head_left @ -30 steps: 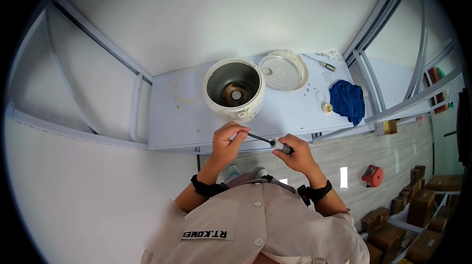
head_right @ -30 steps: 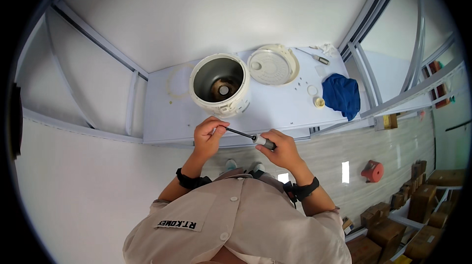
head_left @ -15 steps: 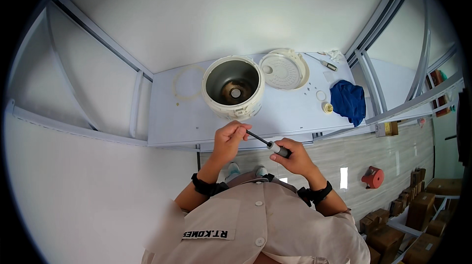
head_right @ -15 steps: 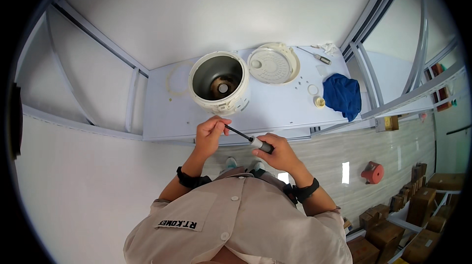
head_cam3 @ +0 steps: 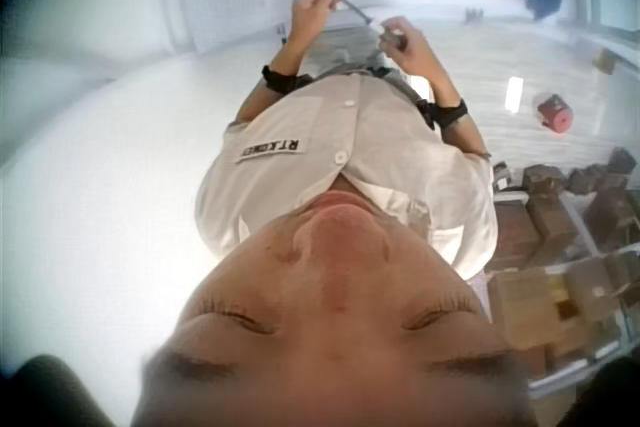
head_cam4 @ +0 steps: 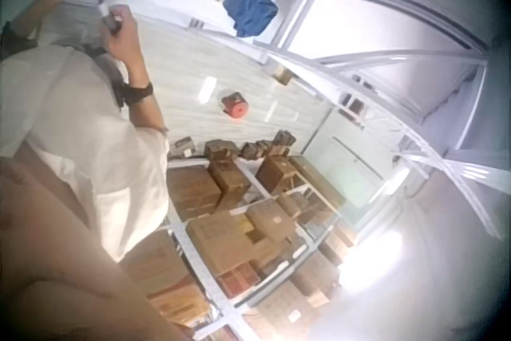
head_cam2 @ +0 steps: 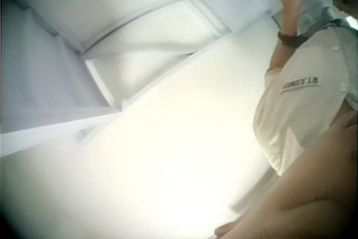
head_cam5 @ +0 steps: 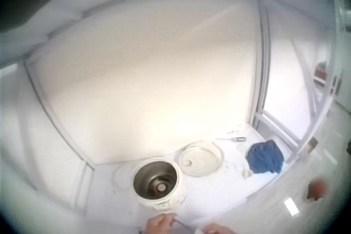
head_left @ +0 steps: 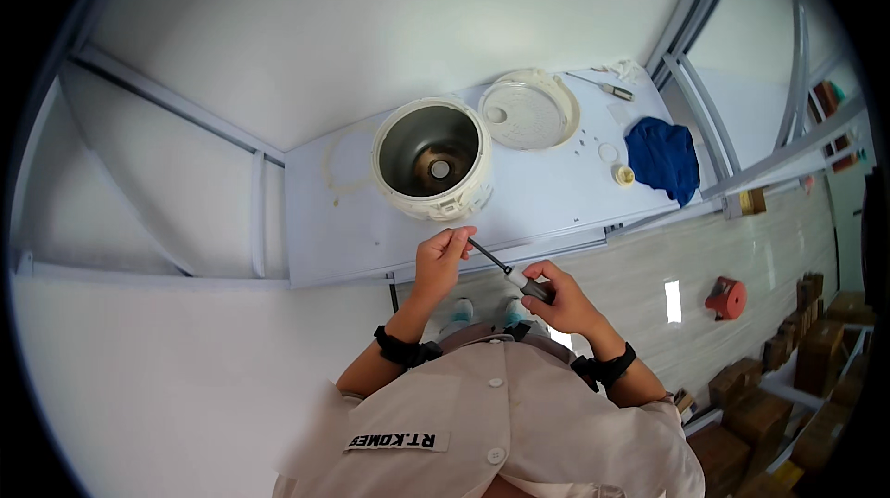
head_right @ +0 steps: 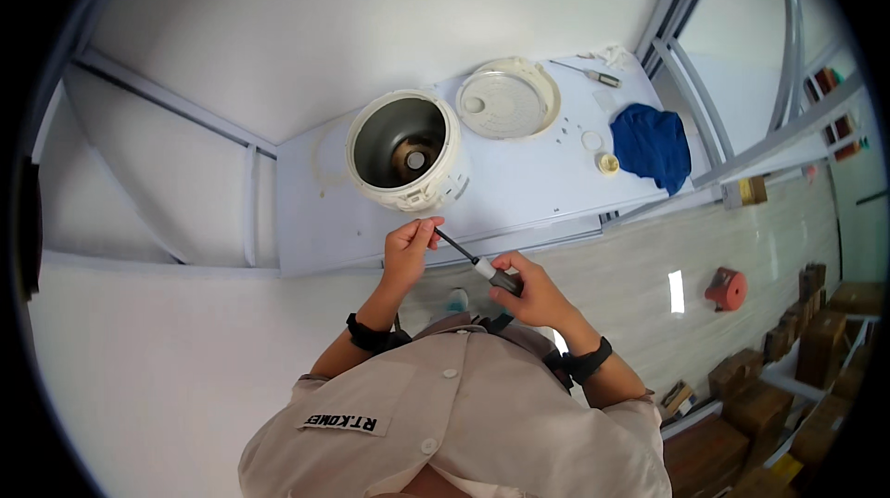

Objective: The person assembles a white plastic appliance component on a workbench. They use a screwdriver to tighten screws into a circular lid, securing it to the main body of the device. The person handles the lid and the screwdriver throughout the process.

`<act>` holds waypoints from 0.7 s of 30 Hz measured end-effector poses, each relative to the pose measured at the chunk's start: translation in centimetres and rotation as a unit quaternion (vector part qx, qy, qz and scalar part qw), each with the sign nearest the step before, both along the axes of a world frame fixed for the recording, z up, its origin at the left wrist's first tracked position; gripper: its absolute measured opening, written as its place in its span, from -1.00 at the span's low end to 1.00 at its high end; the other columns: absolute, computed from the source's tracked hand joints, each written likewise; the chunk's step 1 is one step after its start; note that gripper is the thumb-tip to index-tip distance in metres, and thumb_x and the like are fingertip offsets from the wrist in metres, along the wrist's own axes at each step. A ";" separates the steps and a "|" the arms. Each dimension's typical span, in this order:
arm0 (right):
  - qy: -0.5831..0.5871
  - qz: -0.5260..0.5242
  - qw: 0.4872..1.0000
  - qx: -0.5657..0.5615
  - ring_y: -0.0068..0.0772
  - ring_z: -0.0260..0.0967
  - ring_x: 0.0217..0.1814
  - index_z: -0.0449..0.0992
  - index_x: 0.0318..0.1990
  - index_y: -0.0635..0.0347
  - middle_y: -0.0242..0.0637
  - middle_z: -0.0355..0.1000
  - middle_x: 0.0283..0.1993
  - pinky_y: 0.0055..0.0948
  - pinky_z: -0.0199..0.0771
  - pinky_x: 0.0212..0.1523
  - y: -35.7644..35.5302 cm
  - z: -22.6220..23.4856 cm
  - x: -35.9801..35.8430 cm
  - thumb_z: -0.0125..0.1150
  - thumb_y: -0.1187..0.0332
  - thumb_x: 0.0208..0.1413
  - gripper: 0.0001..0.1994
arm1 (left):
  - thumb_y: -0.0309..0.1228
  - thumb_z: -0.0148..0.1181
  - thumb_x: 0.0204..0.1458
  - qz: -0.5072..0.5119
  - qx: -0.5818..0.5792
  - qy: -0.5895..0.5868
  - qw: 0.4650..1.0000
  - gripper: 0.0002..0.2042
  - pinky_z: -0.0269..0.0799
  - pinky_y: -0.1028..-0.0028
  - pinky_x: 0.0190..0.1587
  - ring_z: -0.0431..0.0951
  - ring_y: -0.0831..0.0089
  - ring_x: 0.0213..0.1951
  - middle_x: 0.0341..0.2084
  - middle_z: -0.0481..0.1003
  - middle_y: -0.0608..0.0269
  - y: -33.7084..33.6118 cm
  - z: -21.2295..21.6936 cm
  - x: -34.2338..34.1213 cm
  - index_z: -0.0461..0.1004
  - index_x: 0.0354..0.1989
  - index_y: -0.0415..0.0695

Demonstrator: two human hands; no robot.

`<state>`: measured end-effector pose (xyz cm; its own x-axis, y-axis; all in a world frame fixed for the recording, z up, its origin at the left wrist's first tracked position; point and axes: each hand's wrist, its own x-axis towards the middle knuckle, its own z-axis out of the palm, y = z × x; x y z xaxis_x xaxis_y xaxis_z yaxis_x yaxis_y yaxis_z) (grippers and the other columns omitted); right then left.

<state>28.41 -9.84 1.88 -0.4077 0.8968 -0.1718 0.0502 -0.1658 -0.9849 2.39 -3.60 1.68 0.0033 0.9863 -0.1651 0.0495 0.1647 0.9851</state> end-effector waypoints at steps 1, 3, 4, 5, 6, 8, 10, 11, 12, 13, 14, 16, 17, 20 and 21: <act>-0.005 -0.011 1.000 0.000 -0.63 0.38 -0.24 0.43 0.11 0.21 -0.37 0.47 -0.09 -0.49 0.45 -0.23 -0.3 0.0 -0.3 0.40 0.53 0.19 -0.63 | -0.26 0.14 0.44 -0.007 -0.003 0.008 1.000 -0.66 0.46 0.56 -0.24 0.47 0.61 -0.36 -0.40 0.57 0.34 0.2 0.0 -0.1 0.68 0.03 -0.32; -0.010 -0.035 0.999 0.015 -0.63 0.37 -0.25 0.43 0.12 0.21 -0.38 0.47 -0.09 -0.49 0.44 -0.25 -0.7 -0.3 -1.0 0.40 0.53 0.20 -0.63 | -0.27 0.12 0.46 -0.020 -0.009 0.020 1.000 -0.66 0.45 0.58 -0.24 0.45 0.62 -0.36 -0.39 0.56 0.37 0.6 0.0 -0.2 0.68 0.04 -0.33; -0.015 -0.045 0.999 0.022 -0.63 0.37 -0.25 0.43 0.12 0.22 -0.38 0.46 -0.08 -0.50 0.44 -0.26 -1.1 -0.4 -1.3 0.40 0.52 0.20 -0.63 | -0.27 0.12 0.45 -0.026 -0.013 0.013 0.999 -0.66 0.44 0.58 -0.24 0.44 0.63 -0.36 -0.39 0.56 0.38 0.8 -0.2 -0.2 0.68 0.05 -0.32; -0.019 -0.058 0.998 0.014 -0.64 0.37 -0.25 0.44 0.12 0.22 -0.38 0.46 -0.09 -0.50 0.44 -0.26 -1.5 -0.6 -1.8 0.40 0.52 0.21 -0.63 | -0.27 0.12 0.45 -0.031 -0.017 0.006 0.999 -0.66 0.44 0.58 -0.24 0.44 0.63 -0.36 -0.40 0.56 0.38 1.0 -0.3 -0.4 0.68 0.05 -0.32; -0.023 -0.069 0.997 0.009 -0.64 0.37 -0.25 0.44 0.12 0.22 -0.38 0.46 -0.09 -0.51 0.43 -0.27 -1.8 -0.6 -2.1 0.40 0.51 0.21 -0.64 | -0.26 0.13 0.45 -0.035 -0.020 -0.003 0.999 -0.66 0.44 0.58 -0.24 0.43 0.63 -0.36 -0.40 0.56 0.38 1.2 -0.4 -0.4 0.68 0.05 -0.32; -0.028 -0.087 0.996 -0.006 -0.65 0.37 -0.25 0.44 0.12 0.23 -0.38 0.46 -0.09 -0.51 0.43 -0.27 -2.3 -0.3 -2.6 0.39 0.51 0.22 -0.64 | -0.26 0.13 0.45 -0.052 -0.017 -0.012 0.998 -0.66 0.44 0.58 -0.24 0.43 0.64 -0.36 -0.40 0.56 0.38 1.7 -0.8 -0.5 0.68 0.05 -0.31; -0.023 -0.101 0.994 -0.022 -0.66 0.36 -0.26 0.45 0.13 0.23 -0.38 0.46 -0.10 -0.52 0.43 -0.27 -2.7 0.2 -3.2 0.39 0.50 0.23 -0.64 | -0.24 0.15 0.44 -0.063 -0.017 -0.020 0.998 -0.65 0.44 0.58 -0.25 0.44 0.63 -0.36 -0.39 0.56 0.37 1.9 -0.9 -0.7 0.68 0.04 -0.31; -0.022 -0.108 0.994 -0.020 -0.66 0.37 -0.26 0.45 0.14 0.24 -0.38 0.46 -0.10 -0.52 0.43 -0.28 -2.9 0.3 -3.5 0.39 0.50 0.23 -0.64 | -0.22 0.17 0.43 -0.066 -0.020 -0.025 0.997 -0.65 0.44 0.58 -0.25 0.45 0.63 -0.36 -0.39 0.57 0.36 1.9 -1.0 -0.8 0.69 0.04 -0.30; -0.019 -0.116 0.993 -0.016 -0.65 0.37 -0.27 0.45 0.15 0.24 -0.38 0.46 -0.10 -0.52 0.43 -0.28 -3.1 0.4 -3.9 0.39 0.49 0.23 -0.63 | -0.20 0.19 0.42 -0.071 -0.021 -0.029 0.997 -0.64 0.45 0.58 -0.25 0.45 0.63 -0.36 -0.39 0.57 0.34 2.0 -1.0 -1.0 0.69 0.03 -0.30; -0.017 -0.123 0.992 -0.012 -0.65 0.38 -0.27 0.45 0.16 0.25 -0.38 0.47 -0.10 -0.52 0.43 -0.28 -3.2 0.5 -4.3 0.39 0.49 0.24 -0.62 | -0.20 0.19 0.42 -0.074 -0.025 -0.032 0.996 -0.64 0.44 0.58 -0.26 0.45 0.63 -0.37 -0.39 0.57 0.35 2.1 -1.1 -1.2 0.69 0.03 -0.30; -0.026 -0.129 0.991 -0.012 -0.65 0.38 -0.28 0.45 0.17 0.25 -0.38 0.47 -0.10 -0.52 0.44 -0.28 -3.4 0.6 -4.6 0.40 0.48 0.24 -0.62 | -0.20 0.19 0.42 -0.078 -0.030 -0.035 0.996 -0.64 0.44 0.58 -0.26 0.45 0.63 -0.37 -0.39 0.57 0.35 2.2 -1.2 -1.4 0.69 0.04 -0.29; -0.041 -0.140 0.989 -0.012 -0.64 0.39 -0.30 0.46 0.17 0.26 -0.36 0.49 -0.11 -0.52 0.45 -0.29 -3.6 0.7 -5.3 0.41 0.47 0.24 -0.61 | -0.20 0.19 0.42 -0.082 -0.038 -0.040 0.995 -0.64 0.43 0.59 -0.26 0.44 0.63 -0.37 -0.39 0.56 0.37 2.4 -1.0 -1.7 0.69 0.03 -0.29; -0.044 -0.147 0.988 -0.012 -0.64 0.41 -0.31 0.46 0.17 0.27 -0.36 0.50 -0.13 -0.51 0.46 -0.29 -3.8 0.8 -5.6 0.41 0.46 0.24 -0.62 | -0.20 0.19 0.42 -0.082 -0.042 -0.044 0.995 -0.64 0.42 0.59 -0.27 0.44 0.64 -0.38 -0.39 0.55 0.37 2.5 -0.9 -1.8 0.69 0.03 -0.29; -0.051 -0.165 0.985 -0.018 -0.62 0.44 -0.34 0.47 0.16 0.27 -0.35 0.52 -0.18 -0.50 0.47 -0.30 -4.0 1.7 -6.7 0.41 0.44 0.25 -0.62 | -0.21 0.15 0.44 -0.094 -0.052 -0.051 0.993 -0.64 0.42 0.59 -0.25 0.42 0.64 -0.37 -0.38 0.53 0.40 2.7 -0.1 -1.9 0.68 0.03 -0.29; -0.054 -0.170 0.984 -0.024 -0.60 0.46 -0.36 0.47 0.16 0.28 -0.34 0.52 -0.20 -0.50 0.48 -0.31 -4.1 1.9 -6.9 0.40 0.44 0.26 -0.63 | -0.21 0.14 0.45 -0.099 -0.055 -0.052 0.992 -0.64 0.41 0.58 -0.24 0.42 0.64 -0.36 -0.37 0.52 0.41 2.8 0.0 -1.9 0.68 0.04 -0.28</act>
